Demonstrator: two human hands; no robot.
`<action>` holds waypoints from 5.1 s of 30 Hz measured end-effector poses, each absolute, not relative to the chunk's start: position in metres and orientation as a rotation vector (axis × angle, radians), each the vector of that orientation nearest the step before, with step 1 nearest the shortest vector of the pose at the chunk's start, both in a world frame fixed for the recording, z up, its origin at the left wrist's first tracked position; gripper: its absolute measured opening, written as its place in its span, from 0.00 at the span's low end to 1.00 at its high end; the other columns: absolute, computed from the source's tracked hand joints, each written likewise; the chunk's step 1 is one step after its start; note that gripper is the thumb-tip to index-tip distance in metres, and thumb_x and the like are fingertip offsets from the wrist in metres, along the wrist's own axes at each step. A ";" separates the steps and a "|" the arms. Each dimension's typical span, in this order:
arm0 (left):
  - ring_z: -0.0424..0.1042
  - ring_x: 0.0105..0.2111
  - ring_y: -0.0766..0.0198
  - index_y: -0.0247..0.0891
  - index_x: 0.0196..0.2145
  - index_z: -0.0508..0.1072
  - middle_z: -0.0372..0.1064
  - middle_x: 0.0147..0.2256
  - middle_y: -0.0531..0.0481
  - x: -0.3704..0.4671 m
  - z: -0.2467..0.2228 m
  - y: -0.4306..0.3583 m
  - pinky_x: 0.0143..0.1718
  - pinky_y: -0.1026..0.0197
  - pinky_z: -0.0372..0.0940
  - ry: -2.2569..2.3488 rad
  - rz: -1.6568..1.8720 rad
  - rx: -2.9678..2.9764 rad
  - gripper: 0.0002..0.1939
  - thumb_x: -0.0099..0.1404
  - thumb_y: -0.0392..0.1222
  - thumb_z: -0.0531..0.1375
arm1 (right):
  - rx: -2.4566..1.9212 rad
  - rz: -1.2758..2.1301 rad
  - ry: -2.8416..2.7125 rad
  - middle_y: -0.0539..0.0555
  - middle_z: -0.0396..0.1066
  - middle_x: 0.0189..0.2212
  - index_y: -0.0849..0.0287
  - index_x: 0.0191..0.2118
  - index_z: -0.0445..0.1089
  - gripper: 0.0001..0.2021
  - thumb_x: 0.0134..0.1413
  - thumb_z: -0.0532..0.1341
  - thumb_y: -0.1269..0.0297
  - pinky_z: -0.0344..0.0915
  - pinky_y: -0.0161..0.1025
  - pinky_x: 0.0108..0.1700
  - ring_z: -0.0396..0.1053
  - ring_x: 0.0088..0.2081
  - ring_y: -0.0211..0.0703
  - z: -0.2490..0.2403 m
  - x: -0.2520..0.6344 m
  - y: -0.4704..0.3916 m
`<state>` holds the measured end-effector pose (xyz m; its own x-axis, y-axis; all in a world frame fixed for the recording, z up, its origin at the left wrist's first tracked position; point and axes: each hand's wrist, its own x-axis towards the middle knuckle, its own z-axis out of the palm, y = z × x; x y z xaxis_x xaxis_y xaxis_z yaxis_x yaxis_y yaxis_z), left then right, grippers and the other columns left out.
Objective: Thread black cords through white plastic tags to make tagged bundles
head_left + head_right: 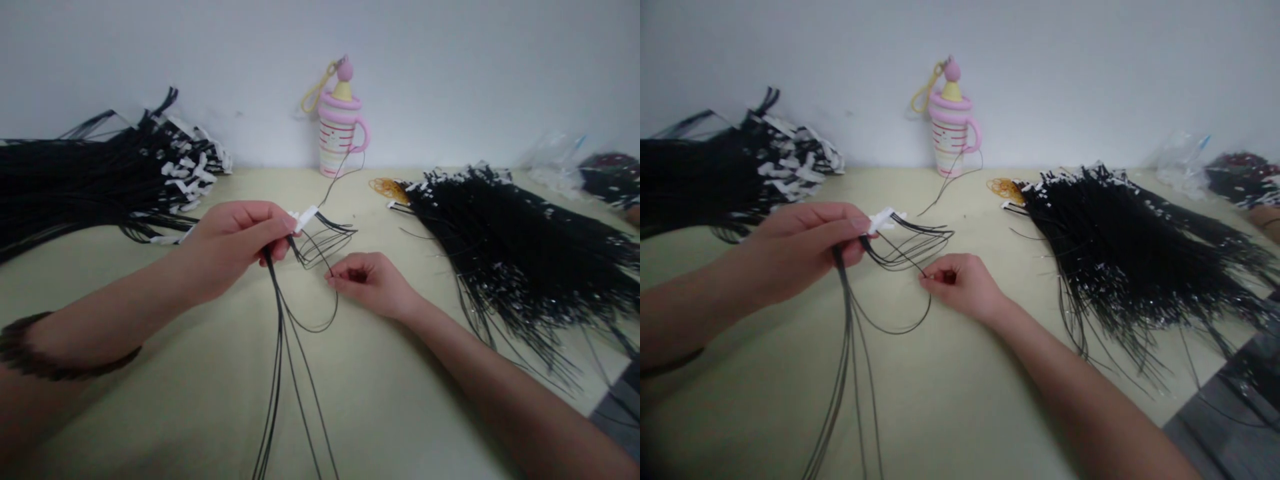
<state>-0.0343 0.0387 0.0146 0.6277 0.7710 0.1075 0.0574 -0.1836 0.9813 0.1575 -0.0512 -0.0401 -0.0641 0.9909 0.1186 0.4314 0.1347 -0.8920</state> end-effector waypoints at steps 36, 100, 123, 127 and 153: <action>0.59 0.18 0.72 0.37 0.21 0.68 0.65 0.19 0.55 -0.019 -0.018 0.027 0.19 0.68 0.52 0.785 0.424 1.794 0.11 0.58 0.43 0.55 | -1.517 0.913 -1.521 0.47 0.62 0.18 0.62 0.24 0.67 0.07 0.49 0.57 0.68 0.50 0.29 0.22 0.53 0.20 0.29 -0.032 0.103 -0.076; 0.57 0.17 0.74 0.35 0.20 0.69 0.64 0.18 0.55 -0.018 -0.015 0.029 0.17 0.70 0.50 0.871 0.470 1.597 0.11 0.57 0.42 0.57 | -1.594 0.018 -1.850 0.51 0.67 0.25 0.62 0.32 0.67 0.07 0.55 0.53 0.67 0.57 0.31 0.29 0.63 0.27 0.34 -0.031 0.133 -0.064; 0.58 0.18 0.75 0.35 0.21 0.68 0.63 0.18 0.56 -0.029 0.001 0.037 0.18 0.70 0.51 0.770 0.714 1.683 0.12 0.58 0.43 0.57 | -1.454 0.629 -1.627 0.53 0.71 0.29 0.63 0.33 0.73 0.07 0.49 0.61 0.65 0.59 0.31 0.26 0.64 0.26 0.33 -0.035 0.153 -0.056; 0.58 0.14 0.76 0.35 0.21 0.69 0.63 0.13 0.58 -0.043 0.032 0.030 0.16 0.71 0.51 0.562 0.603 1.875 0.10 0.58 0.40 0.58 | -1.316 1.003 -1.588 0.51 0.70 0.26 0.63 0.31 0.72 0.08 0.48 0.62 0.64 0.61 0.32 0.28 0.65 0.26 0.33 -0.035 0.166 -0.049; 0.60 0.17 0.73 0.36 0.19 0.68 0.66 0.17 0.55 -0.018 -0.017 0.027 0.19 0.69 0.54 0.764 0.437 1.763 0.12 0.58 0.42 0.55 | -1.487 0.866 -1.716 0.46 0.56 0.18 0.64 0.26 0.69 0.11 0.54 0.54 0.64 0.46 0.29 0.21 0.49 0.20 0.28 -0.031 0.115 -0.074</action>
